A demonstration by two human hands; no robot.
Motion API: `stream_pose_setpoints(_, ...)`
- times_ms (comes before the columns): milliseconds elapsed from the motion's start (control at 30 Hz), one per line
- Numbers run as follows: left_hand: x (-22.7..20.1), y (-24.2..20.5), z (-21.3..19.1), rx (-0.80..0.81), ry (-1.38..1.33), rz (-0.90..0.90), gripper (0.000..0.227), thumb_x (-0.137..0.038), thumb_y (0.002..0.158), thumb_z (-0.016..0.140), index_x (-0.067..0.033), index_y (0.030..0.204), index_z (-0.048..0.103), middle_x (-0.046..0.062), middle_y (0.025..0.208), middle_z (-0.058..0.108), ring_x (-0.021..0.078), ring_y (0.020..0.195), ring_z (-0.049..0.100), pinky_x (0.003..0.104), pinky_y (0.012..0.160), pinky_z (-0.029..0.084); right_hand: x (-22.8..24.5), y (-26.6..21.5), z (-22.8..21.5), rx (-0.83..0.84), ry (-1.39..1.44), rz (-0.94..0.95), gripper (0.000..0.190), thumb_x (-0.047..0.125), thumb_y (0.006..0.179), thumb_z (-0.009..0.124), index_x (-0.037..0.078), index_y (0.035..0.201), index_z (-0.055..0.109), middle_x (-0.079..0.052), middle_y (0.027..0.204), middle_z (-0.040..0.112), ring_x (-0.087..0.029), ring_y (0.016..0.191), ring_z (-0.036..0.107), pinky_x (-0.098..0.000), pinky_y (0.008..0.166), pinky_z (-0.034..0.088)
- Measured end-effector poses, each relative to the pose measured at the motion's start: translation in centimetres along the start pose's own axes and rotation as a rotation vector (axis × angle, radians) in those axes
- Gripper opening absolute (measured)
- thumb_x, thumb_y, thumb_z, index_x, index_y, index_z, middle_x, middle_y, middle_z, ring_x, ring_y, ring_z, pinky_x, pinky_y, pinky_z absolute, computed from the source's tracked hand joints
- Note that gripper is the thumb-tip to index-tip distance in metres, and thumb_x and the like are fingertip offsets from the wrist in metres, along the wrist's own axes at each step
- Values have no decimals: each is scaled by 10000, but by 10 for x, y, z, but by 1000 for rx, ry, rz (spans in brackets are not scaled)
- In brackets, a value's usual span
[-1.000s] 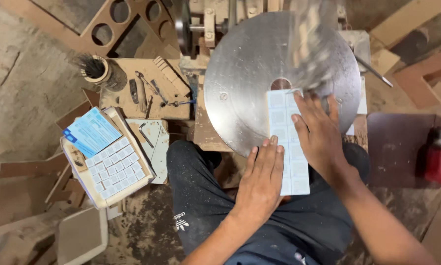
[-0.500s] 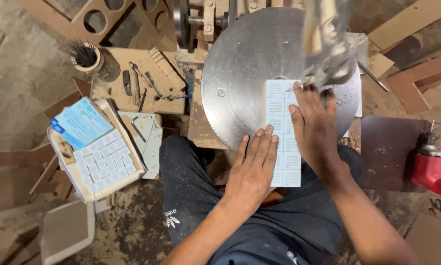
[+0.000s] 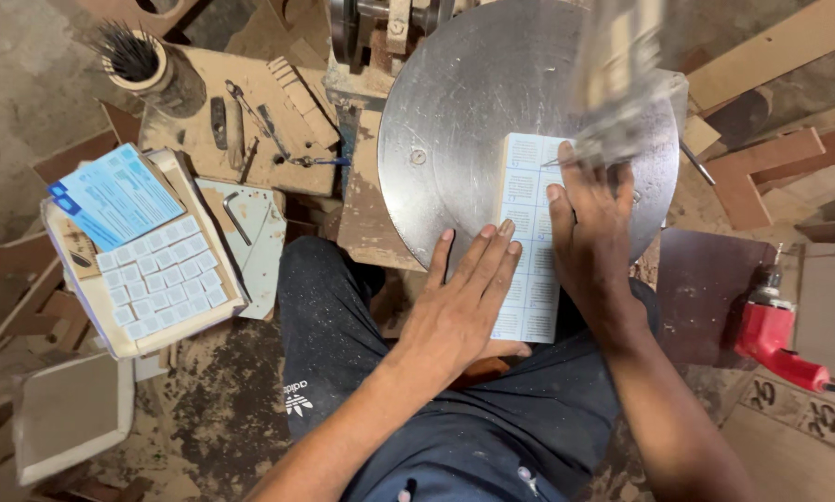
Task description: The person uses a band saw to cut a sheet of printed paper into smaller rectangular pieces. They guide the paper through the saw blade, separating it into strips and then into individual pieces, which are placed into a nearby container.
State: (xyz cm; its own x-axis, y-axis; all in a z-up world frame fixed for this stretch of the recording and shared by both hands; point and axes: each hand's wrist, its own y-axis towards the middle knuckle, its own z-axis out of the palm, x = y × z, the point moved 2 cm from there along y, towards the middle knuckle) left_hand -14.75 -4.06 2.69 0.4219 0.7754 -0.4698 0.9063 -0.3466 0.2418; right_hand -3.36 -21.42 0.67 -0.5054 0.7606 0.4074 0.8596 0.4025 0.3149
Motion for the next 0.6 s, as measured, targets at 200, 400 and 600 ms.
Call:
stream_pose_setpoints(200,0,1,2,-8,4,-5,1192,-677,657,767,86,1503,416,224,1617,353,330,1529,316,612,1256,182,-6,2,1,34,10,49,460,185,1121,467,-48,1514,512,-317,1403,593,-424,1459,446,-579,1250,123)
stream_pose_setpoints(400,3,4,3,1,-13,-15,1200,-688,653,758,85,1503,411,224,1619,349,334,1525,319,621,1255,172,4,12,-4,-5,6,13,448,196,1161,477,-50,1530,544,-285,1436,606,-415,1450,480,-550,1267,141)
stream_pose_setpoints(600,5,7,6,9,-34,-17,1210,-696,655,749,82,1513,399,232,1625,333,341,1530,318,636,1256,158,4,15,-5,70,64,148,469,220,1123,437,-40,1502,531,-251,1375,630,-351,1351,543,-562,1254,131)
